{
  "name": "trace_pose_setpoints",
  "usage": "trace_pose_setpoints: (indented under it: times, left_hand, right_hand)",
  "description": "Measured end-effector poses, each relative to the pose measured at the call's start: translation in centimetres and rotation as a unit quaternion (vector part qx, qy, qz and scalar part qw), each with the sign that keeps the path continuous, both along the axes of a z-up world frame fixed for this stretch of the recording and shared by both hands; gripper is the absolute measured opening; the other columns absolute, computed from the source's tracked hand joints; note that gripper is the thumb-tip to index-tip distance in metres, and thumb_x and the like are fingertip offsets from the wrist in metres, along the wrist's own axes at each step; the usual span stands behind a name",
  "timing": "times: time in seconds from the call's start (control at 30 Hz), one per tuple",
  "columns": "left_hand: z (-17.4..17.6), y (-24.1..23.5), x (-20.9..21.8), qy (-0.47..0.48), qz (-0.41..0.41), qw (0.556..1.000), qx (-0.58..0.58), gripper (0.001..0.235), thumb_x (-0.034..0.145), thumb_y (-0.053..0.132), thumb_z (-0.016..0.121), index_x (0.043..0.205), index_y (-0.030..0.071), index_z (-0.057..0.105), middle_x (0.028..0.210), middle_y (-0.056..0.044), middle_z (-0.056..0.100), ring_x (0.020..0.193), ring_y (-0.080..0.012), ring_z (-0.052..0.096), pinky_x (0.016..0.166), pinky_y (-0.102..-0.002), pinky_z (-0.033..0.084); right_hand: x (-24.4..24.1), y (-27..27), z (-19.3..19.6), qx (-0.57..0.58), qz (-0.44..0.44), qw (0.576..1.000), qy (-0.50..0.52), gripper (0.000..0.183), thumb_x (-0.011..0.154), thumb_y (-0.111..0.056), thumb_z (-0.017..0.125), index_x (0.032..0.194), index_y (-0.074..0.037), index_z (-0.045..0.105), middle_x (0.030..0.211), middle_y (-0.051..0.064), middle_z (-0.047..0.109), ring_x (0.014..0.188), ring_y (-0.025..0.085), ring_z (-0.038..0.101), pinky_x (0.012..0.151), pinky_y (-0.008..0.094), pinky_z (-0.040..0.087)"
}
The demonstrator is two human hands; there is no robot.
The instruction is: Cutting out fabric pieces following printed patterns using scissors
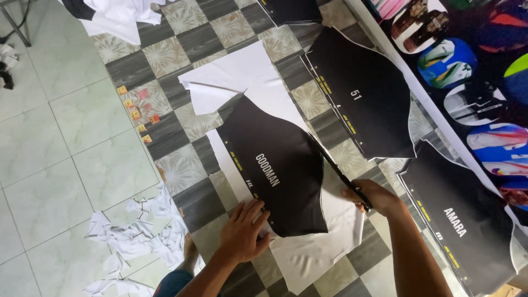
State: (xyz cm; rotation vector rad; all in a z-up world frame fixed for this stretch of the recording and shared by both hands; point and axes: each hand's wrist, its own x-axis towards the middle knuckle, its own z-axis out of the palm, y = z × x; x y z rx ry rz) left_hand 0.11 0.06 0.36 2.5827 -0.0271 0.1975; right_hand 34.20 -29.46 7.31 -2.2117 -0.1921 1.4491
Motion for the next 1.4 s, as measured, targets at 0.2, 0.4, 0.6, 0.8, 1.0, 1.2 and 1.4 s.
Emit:
trace_pose_setpoints:
  times: [0.2, 0.4, 0.6, 0.8, 1.0, 1.2, 1.4]
  left_hand:
    - [0.5, 0.1, 0.1, -0.021, -0.001, 1.0, 0.011, 0.058, 0.102, 0.044, 0.073, 0.146, 0.007, 0.071, 0.162, -0.022, 0.06, 0.155, -0.043, 0.052, 0.129, -0.063, 0.038]
    - [0.5, 0.1, 0.1, -0.02, 0.0, 1.0, -0.002, 0.058, 0.103, 0.044, 0.07, 0.148, 0.007, 0.072, 0.162, -0.023, 0.059, 0.154, -0.0439, 0.052, 0.129, -0.064, 0.037]
    - [-0.6, -0.1, -0.1, 0.009, -0.008, 1.0, -0.009, 0.061, 0.103, 0.043, 0.07, 0.152, 0.006, 0.067, 0.168, -0.024, 0.053, 0.16, -0.0432, 0.045, 0.132, -0.064, 0.031]
    - [0.3, -0.1, 0.0, -0.01, -0.002, 1.0, 0.001, 0.061, 0.1, 0.042, 0.073, 0.149, 0.007, 0.07, 0.164, -0.024, 0.058, 0.157, -0.0429, 0.05, 0.13, -0.064, 0.034]
    - [-0.2, -0.1, 0.0, 0.014, -0.012, 1.0, 0.001, 0.063, 0.104, 0.045, 0.071, 0.153, 0.006, 0.067, 0.168, -0.026, 0.054, 0.159, -0.0452, 0.046, 0.132, -0.065, 0.032]
    - [0.7, 0.0, 0.2, 0.0, -0.01, 1.0, 0.003, 0.061, 0.103, 0.044, 0.071, 0.15, 0.005, 0.07, 0.164, -0.027, 0.057, 0.156, -0.045, 0.05, 0.13, -0.065, 0.035]
    - [0.3, -0.1, 0.1, -0.002, -0.003, 1.0, 0.006, 0.06, 0.099, 0.041, 0.075, 0.148, 0.006, 0.07, 0.163, -0.025, 0.058, 0.155, -0.0438, 0.052, 0.128, -0.066, 0.037]
  right_hand:
    - [0.2, 0.9, 0.8, -0.029, 0.039, 0.998, -0.045, 0.042, 0.104, -0.037, 0.082, 0.083, -0.01, 0.059, 0.065, 0.012, 0.068, 0.059, 0.022, 0.063, 0.063, 0.037, 0.046]
    - [1.2, 1.2, 1.3, 0.011, -0.014, 1.0, -0.001, 0.045, 0.107, -0.027, 0.082, 0.077, -0.011, 0.052, 0.063, 0.011, 0.061, 0.056, 0.021, 0.056, 0.057, 0.036, 0.045]
    - [2.5, 1.3, 1.0, -0.003, 0.057, 0.998, -0.041, 0.047, 0.105, -0.035, 0.084, 0.078, -0.011, 0.054, 0.061, 0.012, 0.065, 0.056, 0.021, 0.058, 0.063, 0.036, 0.045]
    - [3.7, 1.3, 0.6, 0.038, -0.008, 0.999, 0.008, 0.039, 0.102, -0.01, 0.079, 0.072, -0.012, 0.053, 0.06, 0.009, 0.058, 0.054, 0.021, 0.054, 0.059, 0.035, 0.043]
    - [4.2, 4.2, 4.0, -0.023, -0.012, 0.999, 0.034, 0.025, 0.095, -0.003, 0.069, 0.075, -0.01, 0.054, 0.064, 0.01, 0.055, 0.059, 0.02, 0.049, 0.063, 0.036, 0.044]
    - [6.3, 3.5, 2.6, -0.101, 0.119, 0.987, -0.034, 0.026, 0.104, -0.032, 0.082, 0.095, -0.012, 0.068, 0.076, 0.007, 0.065, 0.066, 0.021, 0.064, 0.067, 0.035, 0.048]
    - [7.8, 2.8, 0.3, -0.058, 0.153, 0.986, -0.024, 0.031, 0.106, -0.037, 0.079, 0.093, -0.011, 0.068, 0.076, 0.005, 0.066, 0.065, 0.019, 0.065, 0.062, 0.035, 0.052]
